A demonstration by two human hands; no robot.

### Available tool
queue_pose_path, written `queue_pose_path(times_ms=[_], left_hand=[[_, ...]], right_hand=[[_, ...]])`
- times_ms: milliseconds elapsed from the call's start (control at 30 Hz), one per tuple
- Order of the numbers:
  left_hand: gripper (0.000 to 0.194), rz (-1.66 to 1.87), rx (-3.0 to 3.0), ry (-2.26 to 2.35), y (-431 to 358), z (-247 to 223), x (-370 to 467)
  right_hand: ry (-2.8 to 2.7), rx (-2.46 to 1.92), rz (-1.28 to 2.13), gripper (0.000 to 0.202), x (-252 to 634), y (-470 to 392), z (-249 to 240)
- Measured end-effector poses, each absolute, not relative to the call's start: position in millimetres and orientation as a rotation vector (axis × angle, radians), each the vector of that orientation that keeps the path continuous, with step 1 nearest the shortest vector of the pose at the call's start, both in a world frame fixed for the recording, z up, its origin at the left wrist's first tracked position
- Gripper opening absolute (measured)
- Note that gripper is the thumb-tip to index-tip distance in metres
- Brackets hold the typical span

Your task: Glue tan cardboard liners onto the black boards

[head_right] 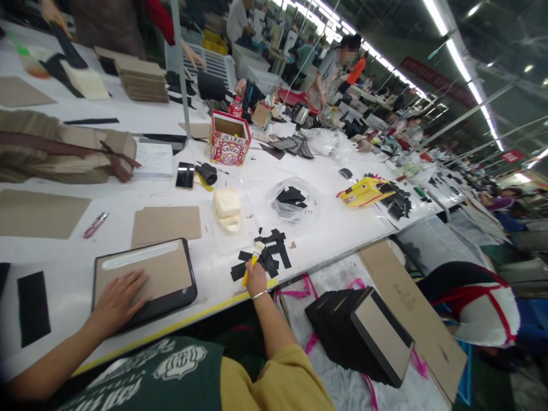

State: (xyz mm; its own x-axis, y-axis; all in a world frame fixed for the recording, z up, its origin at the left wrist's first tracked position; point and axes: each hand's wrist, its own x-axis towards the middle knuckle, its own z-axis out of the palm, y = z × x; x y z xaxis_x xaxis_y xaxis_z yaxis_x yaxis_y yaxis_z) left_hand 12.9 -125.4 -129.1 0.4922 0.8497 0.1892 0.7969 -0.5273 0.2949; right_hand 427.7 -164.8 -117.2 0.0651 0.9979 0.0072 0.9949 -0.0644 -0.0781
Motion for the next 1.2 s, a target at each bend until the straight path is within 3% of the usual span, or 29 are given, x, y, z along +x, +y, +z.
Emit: queue_pose_path(times_ms=[133,467,633,767,867,967,1067,1200], left_hand=[[0.054,0.450,2.592,1.412,-124.0,-137.2,10.1],[0.053,0.375,2.583,1.464,-125.5,-134.9,13.2],[0.053,0.321,2.494,1.470,-118.8,-124.6,13.4],[0.058,0.456,2.261,1.460,-112.1,-89.5,26.5],[0.063,0.589,1.850,1.410,-112.0,-47.1,53.3],[0.075,0.537,1.081,1.227,-113.0,-11.6,84.2],[0.066,0.523,0.507,0.894,-112.4,4.4,102.1],[0.036,0.729,0.306,0.805,-110.1,3.1,94.4]], right_hand=[[-1.737,-2.499,-0.103,0.023,459.0,-155.7,-125.0],[-1.641,-2.699,0.079,0.028,492.2,-141.3,-123.5],[-1.648,-2.409,0.232,0.015,477.1,-134.4,-79.8],[-1.658,-1.985,0.461,0.019,441.1,-127.0,-31.4],[-1.631,-1.639,0.744,0.024,401.6,-122.4,6.6],[-1.615,-1.349,1.113,0.024,359.9,-120.2,39.9],[-1.644,-1.182,1.385,0.024,325.4,-118.3,62.2],[-1.704,-1.125,1.551,0.025,296.8,-111.9,68.7]])
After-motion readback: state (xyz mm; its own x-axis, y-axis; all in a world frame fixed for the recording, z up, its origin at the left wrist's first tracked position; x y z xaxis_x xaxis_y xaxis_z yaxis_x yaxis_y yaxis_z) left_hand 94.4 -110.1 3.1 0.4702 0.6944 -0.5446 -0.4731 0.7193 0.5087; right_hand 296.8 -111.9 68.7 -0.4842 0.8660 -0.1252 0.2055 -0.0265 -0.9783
